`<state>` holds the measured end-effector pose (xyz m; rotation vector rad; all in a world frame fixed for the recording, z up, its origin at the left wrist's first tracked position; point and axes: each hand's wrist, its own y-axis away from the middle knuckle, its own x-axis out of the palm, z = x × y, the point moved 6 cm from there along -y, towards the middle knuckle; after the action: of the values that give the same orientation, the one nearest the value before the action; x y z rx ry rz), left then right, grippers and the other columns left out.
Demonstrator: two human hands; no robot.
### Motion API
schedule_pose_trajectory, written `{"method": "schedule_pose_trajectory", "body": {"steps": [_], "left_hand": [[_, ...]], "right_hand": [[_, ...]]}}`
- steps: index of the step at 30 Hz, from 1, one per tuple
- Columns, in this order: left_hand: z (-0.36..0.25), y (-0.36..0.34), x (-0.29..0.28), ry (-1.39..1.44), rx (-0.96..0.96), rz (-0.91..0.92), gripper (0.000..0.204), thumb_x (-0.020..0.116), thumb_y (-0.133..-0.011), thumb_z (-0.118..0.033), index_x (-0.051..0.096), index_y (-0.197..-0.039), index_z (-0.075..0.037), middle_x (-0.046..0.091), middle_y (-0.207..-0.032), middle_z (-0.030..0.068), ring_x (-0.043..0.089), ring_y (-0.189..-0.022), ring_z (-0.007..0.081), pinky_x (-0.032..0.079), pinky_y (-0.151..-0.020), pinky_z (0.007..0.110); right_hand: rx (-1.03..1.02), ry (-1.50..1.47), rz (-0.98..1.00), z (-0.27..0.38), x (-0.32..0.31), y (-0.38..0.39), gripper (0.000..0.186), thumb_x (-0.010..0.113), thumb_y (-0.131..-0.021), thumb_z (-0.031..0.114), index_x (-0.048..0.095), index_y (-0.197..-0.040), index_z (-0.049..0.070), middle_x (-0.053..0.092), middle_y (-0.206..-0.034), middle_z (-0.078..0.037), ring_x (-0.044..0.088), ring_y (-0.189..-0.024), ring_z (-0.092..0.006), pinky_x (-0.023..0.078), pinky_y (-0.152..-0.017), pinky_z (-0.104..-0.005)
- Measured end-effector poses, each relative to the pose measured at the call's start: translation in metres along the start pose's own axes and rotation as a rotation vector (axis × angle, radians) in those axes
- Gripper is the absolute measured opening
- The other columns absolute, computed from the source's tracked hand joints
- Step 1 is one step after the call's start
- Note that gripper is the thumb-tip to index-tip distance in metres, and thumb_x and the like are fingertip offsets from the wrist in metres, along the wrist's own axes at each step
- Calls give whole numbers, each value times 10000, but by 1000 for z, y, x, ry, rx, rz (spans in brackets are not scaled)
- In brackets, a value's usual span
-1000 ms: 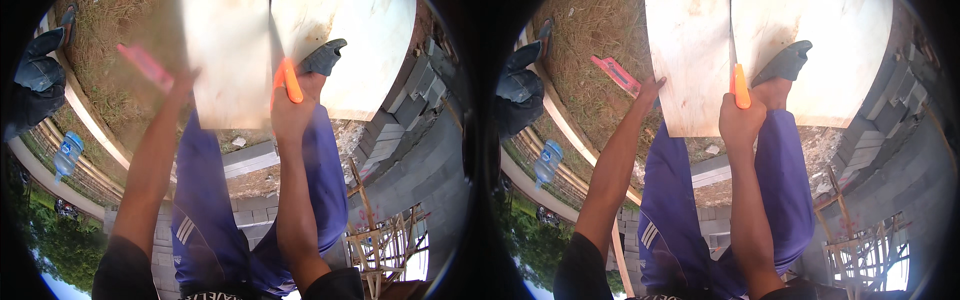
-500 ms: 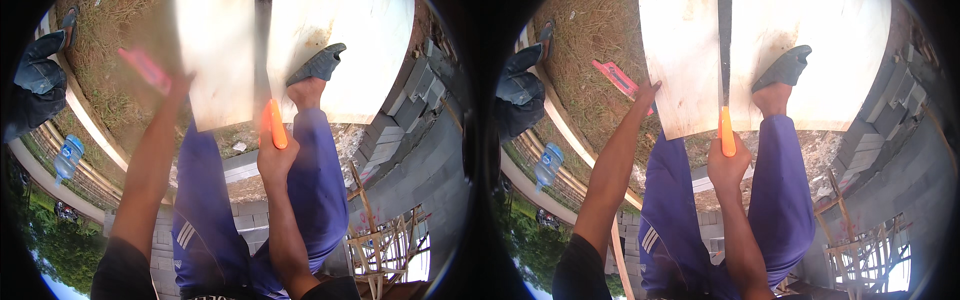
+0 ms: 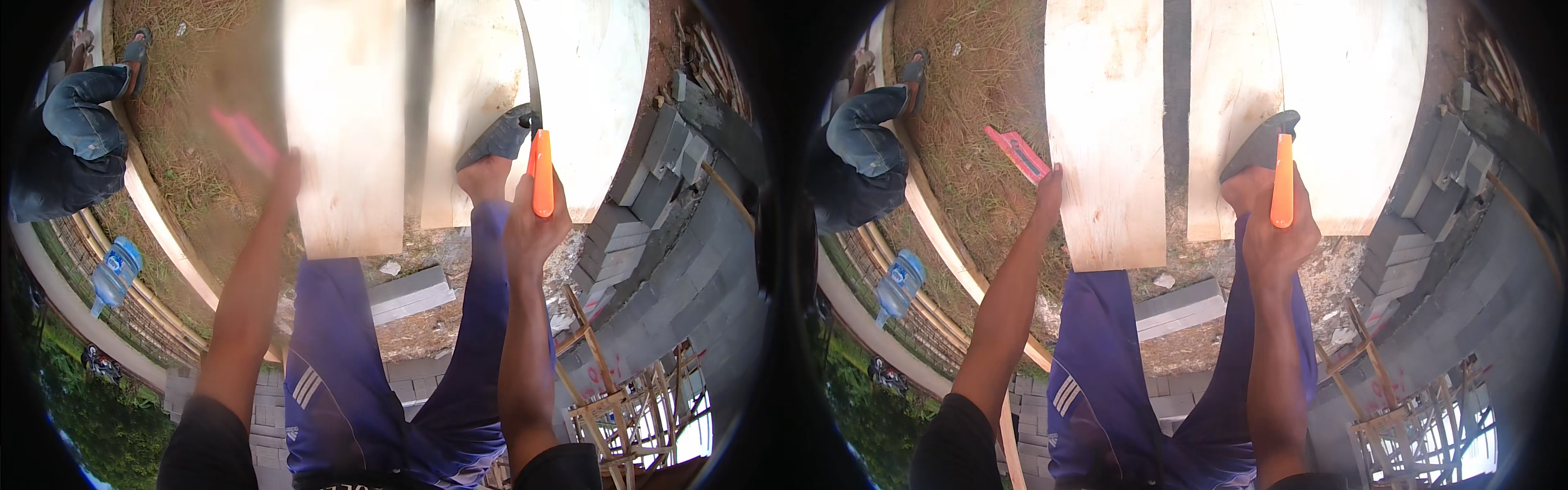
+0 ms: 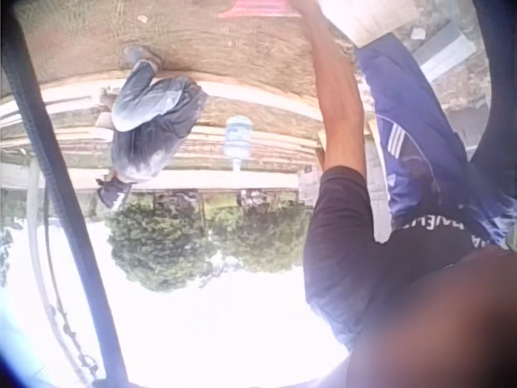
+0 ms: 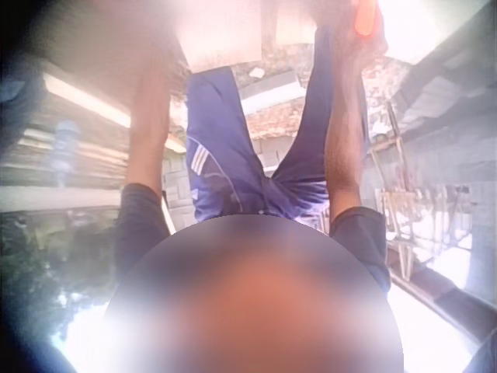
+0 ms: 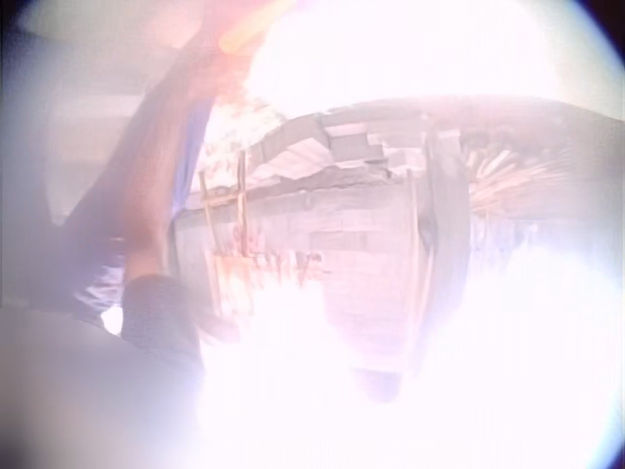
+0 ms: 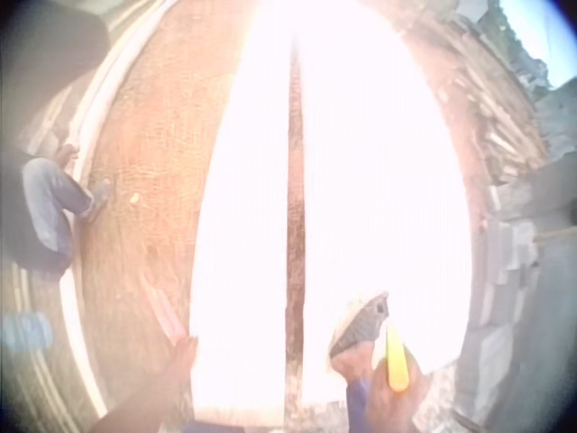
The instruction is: The person sits on the ground and uses a hand saw to cut a large sheet of plywood along a marked line. After completing the cut, the person lifts the separated piece and places it aside.
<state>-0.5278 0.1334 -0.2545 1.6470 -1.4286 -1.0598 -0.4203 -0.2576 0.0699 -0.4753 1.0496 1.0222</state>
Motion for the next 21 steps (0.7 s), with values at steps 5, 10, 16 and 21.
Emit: {"method": "schedule_pose_trajectory", "body": {"steps": [5, 10, 16, 21], "left_hand": [[-22, 31, -37, -5, 47, -183, 607, 449, -1100, -440, 585, -1342, 99, 653, -1308, 173, 609, -1186, 253, 454, -1035, 376], [-74, 71, -68, -131, 2, -269, 659, 426, -1091, -492, 599, -1311, 104, 662, -1270, 202, 610, -1176, 274, 448, -1033, 405], [-135, 148, -91, -196, -31, -262, 692, 387, -1094, -516, 588, -1342, 98, 661, -1282, 240, 625, -1174, 331, 452, -1042, 440], [-208, 258, -98, -266, 42, -238, 716, 357, -1100, -524, 566, -1366, 106, 647, -1319, 262, 633, -1198, 359, 453, -1050, 459]], "right_hand": [[-224, 318, 63, -34, 18, -100, 494, 672, -927, 120, 576, -1412, 93, 737, -1130, -150, 731, -951, -341, 581, -818, -435], [-338, 739, 312, -100, 18, -142, 687, 751, -843, 161, 487, -1474, 95, 632, -1339, -154, 648, -1185, -319, 550, -922, -434], [-199, 152, 426, -48, 0, -58, 645, 720, -903, 296, 521, -1431, -17, 598, -1383, -230, 607, -1247, -392, 516, -1009, -467], [158, -143, 923, 99, -55, 81, 838, 630, -962, 570, 474, -1459, -87, 641, -1306, -313, 654, -1201, -415, 514, -1019, -430]]}}
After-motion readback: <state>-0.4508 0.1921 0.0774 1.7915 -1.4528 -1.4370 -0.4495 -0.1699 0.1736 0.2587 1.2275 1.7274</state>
